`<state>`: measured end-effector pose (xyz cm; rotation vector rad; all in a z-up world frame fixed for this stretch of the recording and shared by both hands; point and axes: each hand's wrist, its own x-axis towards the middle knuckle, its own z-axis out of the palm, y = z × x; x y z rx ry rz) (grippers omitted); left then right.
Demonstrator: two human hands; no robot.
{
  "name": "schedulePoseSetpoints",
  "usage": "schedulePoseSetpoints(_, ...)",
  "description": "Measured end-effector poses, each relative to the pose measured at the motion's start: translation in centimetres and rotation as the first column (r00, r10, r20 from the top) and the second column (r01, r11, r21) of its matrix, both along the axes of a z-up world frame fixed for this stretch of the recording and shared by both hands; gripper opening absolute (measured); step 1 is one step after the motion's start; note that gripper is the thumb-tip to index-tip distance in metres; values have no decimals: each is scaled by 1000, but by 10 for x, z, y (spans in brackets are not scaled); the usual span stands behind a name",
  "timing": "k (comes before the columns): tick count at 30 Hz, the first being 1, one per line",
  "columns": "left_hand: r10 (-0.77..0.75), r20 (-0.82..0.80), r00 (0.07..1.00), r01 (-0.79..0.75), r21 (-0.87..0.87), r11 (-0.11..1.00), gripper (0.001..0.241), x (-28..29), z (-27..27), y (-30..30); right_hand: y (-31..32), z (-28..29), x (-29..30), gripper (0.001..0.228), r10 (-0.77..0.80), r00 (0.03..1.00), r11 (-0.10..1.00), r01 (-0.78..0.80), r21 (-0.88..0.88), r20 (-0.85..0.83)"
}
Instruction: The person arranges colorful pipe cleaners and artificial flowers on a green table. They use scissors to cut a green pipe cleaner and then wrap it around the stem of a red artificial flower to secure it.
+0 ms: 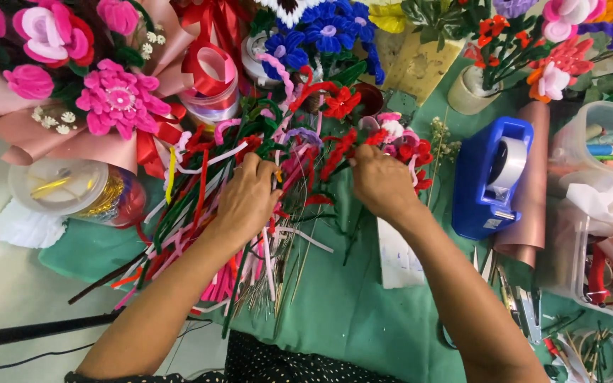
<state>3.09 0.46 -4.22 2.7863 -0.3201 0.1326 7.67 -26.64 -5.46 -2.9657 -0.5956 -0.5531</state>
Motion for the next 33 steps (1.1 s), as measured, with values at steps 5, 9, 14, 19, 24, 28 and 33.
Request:
schedulePoseSetpoints(5,-69,270,960,59,46,997,28,-8,8,-16,-23,30,3,22,-14,989,995,28,97,-146)
schedulePoseSetpoints(9,-81,435,897,133,-90,987,38,-8,15,-39,-22,55,3,24,11,979,984,25,175,-203)
schedulePoseSetpoints(14,-155,84,984,173,-275,946,45,-9,24,-45,-5,73,2,24,67,968,953,10,302,-242)
schedulePoseSetpoints(19,-100,87,991,127,-408,904,26,-17,32,-35,7,86,-2,19,214,919,854,-12,521,-330)
schedulePoseSetpoints(24,-67,82,994,101,-560,822,16,-35,58,-17,8,110,-13,38,218,838,803,138,580,-500)
schedulePoseSetpoints(28,-50,113,992,110,-615,781,17,-48,79,-9,4,94,-5,31,218,851,800,125,587,-478)
schedulePoseSetpoints(33,-44,123,991,114,-653,749,13,-38,75,3,23,75,-6,57,109,897,957,22,290,-429)
